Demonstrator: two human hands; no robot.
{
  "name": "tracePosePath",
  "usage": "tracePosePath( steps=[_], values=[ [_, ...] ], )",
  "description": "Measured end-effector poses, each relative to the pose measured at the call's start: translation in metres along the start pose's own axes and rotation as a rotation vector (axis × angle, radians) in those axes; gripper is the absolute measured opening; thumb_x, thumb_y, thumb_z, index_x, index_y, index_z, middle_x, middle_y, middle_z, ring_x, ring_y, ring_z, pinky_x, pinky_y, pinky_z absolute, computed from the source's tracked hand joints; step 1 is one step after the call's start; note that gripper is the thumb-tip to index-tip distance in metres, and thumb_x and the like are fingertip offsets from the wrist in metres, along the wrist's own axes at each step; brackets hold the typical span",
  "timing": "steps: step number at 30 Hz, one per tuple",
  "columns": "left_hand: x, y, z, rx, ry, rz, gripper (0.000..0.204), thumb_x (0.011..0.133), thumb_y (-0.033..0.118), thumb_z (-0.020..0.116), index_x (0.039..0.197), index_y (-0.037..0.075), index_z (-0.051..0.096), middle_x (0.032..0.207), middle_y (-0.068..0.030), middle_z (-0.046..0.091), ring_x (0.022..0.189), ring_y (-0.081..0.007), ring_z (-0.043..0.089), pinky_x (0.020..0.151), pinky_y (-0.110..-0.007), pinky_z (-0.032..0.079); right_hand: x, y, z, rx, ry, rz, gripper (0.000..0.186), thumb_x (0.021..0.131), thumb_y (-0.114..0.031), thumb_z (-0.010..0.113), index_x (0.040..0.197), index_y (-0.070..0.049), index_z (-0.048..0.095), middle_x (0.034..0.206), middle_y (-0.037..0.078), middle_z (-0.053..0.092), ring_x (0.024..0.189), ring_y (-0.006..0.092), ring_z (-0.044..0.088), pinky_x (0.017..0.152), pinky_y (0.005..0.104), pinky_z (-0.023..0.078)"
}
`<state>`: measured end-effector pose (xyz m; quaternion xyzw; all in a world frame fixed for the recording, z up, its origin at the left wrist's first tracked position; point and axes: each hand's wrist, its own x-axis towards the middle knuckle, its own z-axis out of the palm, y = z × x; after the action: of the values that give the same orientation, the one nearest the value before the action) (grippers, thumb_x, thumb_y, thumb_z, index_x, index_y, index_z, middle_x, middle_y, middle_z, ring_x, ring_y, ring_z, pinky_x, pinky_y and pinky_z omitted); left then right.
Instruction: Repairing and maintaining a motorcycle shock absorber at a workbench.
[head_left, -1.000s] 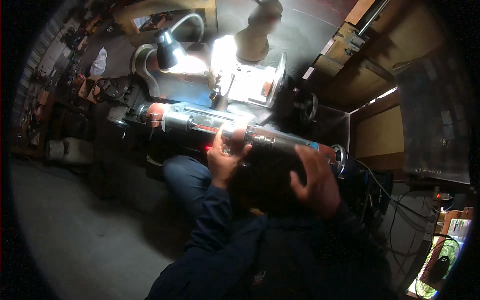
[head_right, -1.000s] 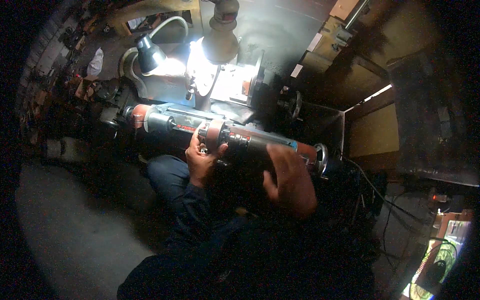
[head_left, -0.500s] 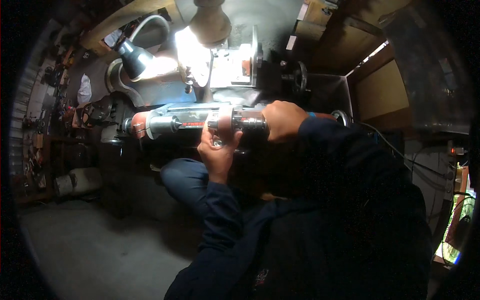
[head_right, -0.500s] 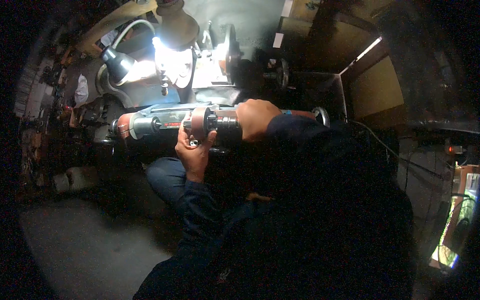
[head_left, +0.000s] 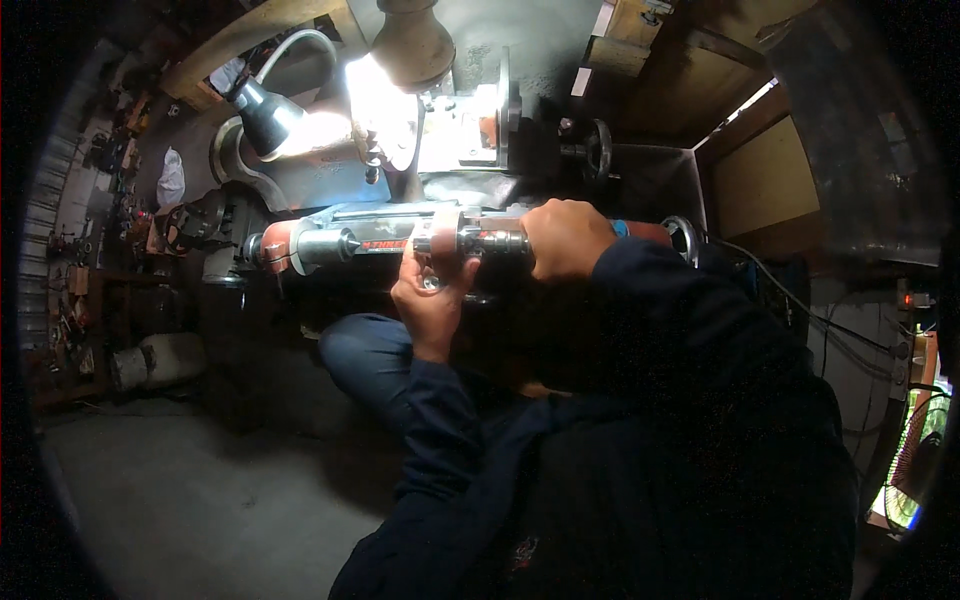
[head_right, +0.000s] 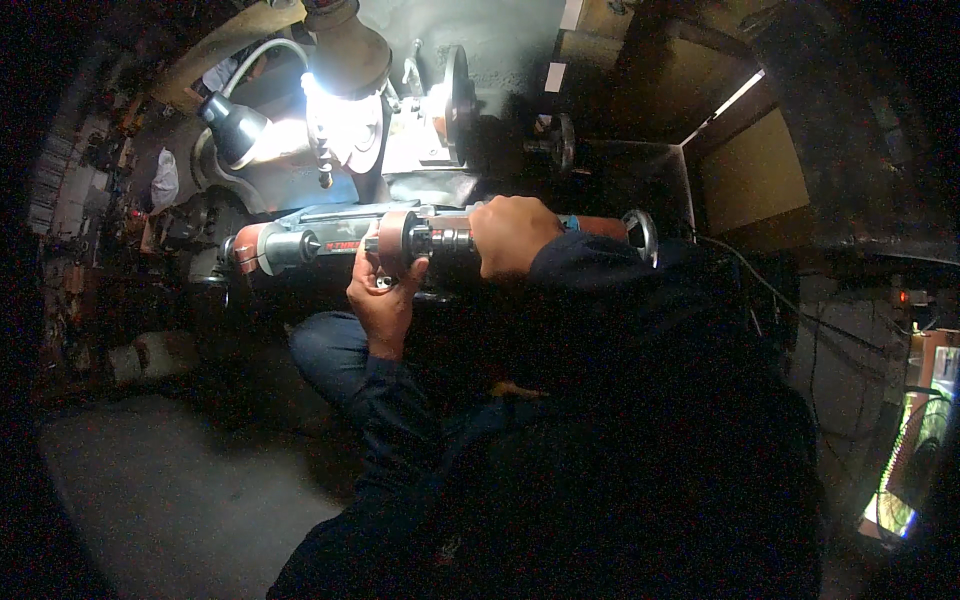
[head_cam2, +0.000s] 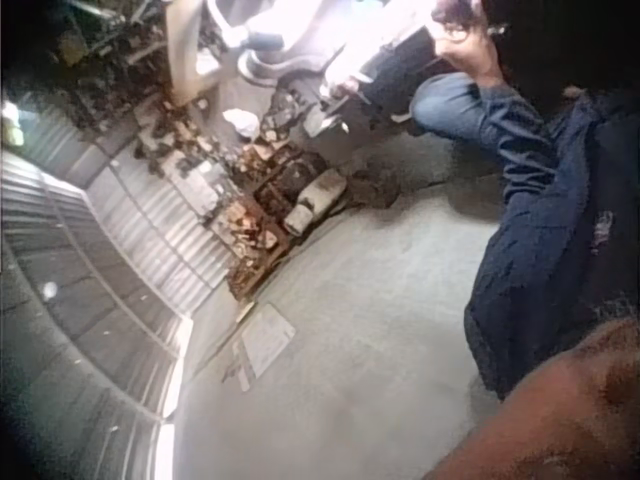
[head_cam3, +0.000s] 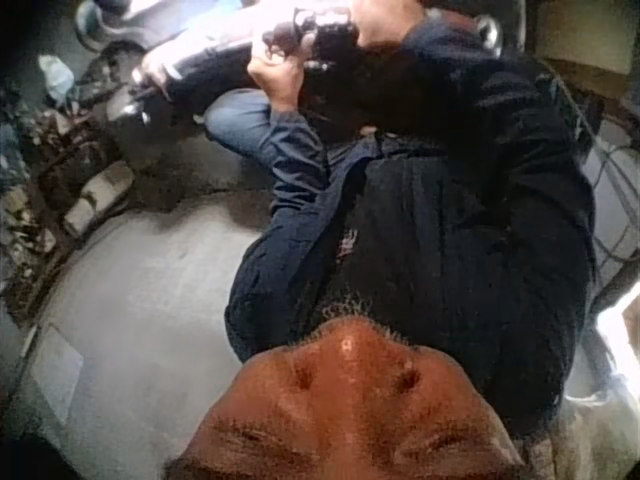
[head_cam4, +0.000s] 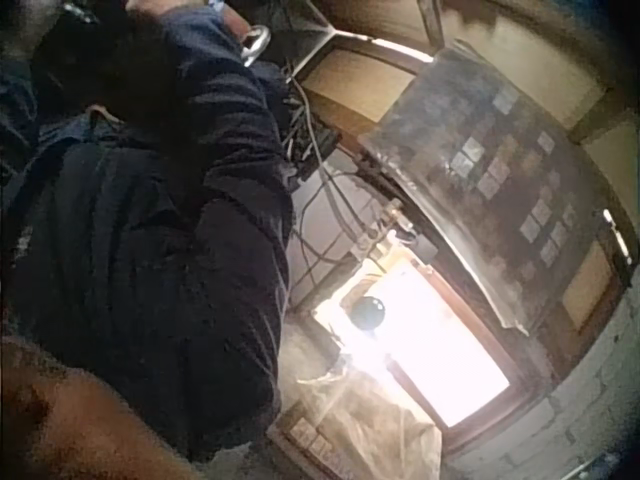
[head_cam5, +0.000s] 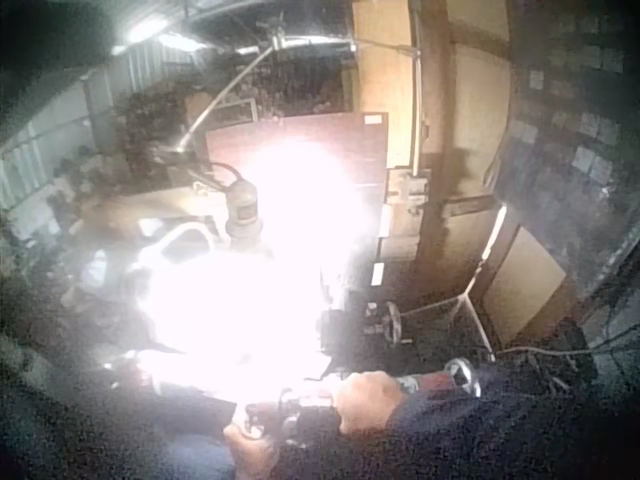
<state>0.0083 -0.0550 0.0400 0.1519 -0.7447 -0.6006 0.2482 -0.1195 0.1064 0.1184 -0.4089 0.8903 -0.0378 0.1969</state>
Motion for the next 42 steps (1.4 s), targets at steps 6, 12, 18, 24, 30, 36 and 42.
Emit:
tracePosePath(
  steps=[6, 12, 18, 24, 30, 36, 42],
  values=[
    [-0.002, -0.002, 0.002, 0.008, 0.027, -0.023, 0.072, 0.074, 0.025, 0.082, 0.129, -0.006, 0.046, 0.104, -0.0091, 0.065, 0.093, -0.0131, 0.062, 0.081, -0.026, 0.051, 0.004, 0.004, 0.003, 0.006, -0.008, -0.015, 0.028, 0.062, -0.017, 0.070, 0.086, -0.002, 0.068, 0.084, 0.017, 0.068, 0.079, 0.0317, 0.067, 0.072, 0.0395, 0.055],
    [-0.004, -0.004, 0.003, 0.047, 0.054, -0.018, 0.078, 0.073, 0.028, 0.083, 0.131, -0.006, 0.044, 0.104, -0.0102, 0.065, 0.092, -0.0142, 0.063, 0.078, -0.026, 0.052, 0.007, 0.004, -0.004, 0.130, -0.060, 0.031, 0.028, 0.059, -0.019, 0.071, 0.079, 0.000, 0.068, 0.079, 0.021, 0.066, 0.080, 0.0345, 0.065, 0.073, 0.0399, 0.052],
    [-0.003, -0.008, 0.009, 0.024, 0.145, 0.063, 0.078, 0.069, 0.035, 0.084, 0.127, -0.005, 0.048, 0.094, -0.0148, 0.068, 0.084, -0.0198, 0.068, 0.073, -0.031, 0.053, 0.006, 0.003, -0.004, 0.162, -0.104, 0.037, 0.027, 0.059, -0.018, 0.071, 0.079, 0.000, 0.068, 0.079, 0.020, 0.066, 0.077, 0.0349, 0.065, 0.071, 0.0399, 0.052],
    [-0.003, -0.009, 0.004, 0.010, 0.090, 0.023, 0.082, 0.072, 0.032, 0.082, 0.132, -0.006, 0.041, 0.102, -0.0110, 0.064, 0.092, -0.0149, 0.063, 0.077, -0.027, 0.053, 0.003, -0.007, 0.001, 0.025, 0.008, 0.053, 0.027, 0.059, -0.018, 0.072, 0.081, -0.001, 0.068, 0.079, 0.019, 0.067, 0.076, 0.0340, 0.066, 0.072, 0.0396, 0.054],
    [-0.001, -0.011, 0.004, 0.054, 0.083, 0.039, 0.082, 0.071, 0.033, 0.083, 0.132, -0.005, 0.043, 0.100, -0.0102, 0.066, 0.089, -0.0147, 0.064, 0.075, -0.027, 0.054, 0.004, -0.005, 0.001, 0.026, -0.003, 0.077, 0.027, 0.060, -0.018, 0.072, 0.081, -0.003, 0.068, 0.078, 0.018, 0.067, 0.077, 0.0334, 0.067, 0.073, 0.0394, 0.054],
    [-0.001, -0.025, 0.009, 0.063, 0.179, 0.085, 0.084, 0.064, 0.044, 0.085, 0.124, -0.005, 0.052, 0.086, -0.0142, 0.069, 0.077, -0.0162, 0.067, 0.067, -0.031, 0.053, -0.005, -0.015, 0.002, 0.055, 0.080, 0.160, 0.029, 0.063, -0.018, 0.072, 0.085, -0.002, 0.063, 0.077, 0.019, 0.066, 0.074, 0.0313, 0.067, 0.067, 0.0402, 0.054],
    [-0.002, -0.013, 0.009, -0.045, 0.190, 0.016, 0.084, 0.066, 0.044, 0.084, 0.128, -0.003, 0.051, 0.087, -0.0116, 0.071, 0.079, -0.0151, 0.067, 0.069, -0.030, 0.054, -0.072, -0.062, 0.027, 0.561, 0.621, -0.363, 0.046, 0.077, -0.011, 0.066, 0.119, -0.001, 0.048, 0.121, 0.022, 0.050, 0.111, 0.0341, 0.053, 0.094, 0.0414, 0.045]
  ],
)
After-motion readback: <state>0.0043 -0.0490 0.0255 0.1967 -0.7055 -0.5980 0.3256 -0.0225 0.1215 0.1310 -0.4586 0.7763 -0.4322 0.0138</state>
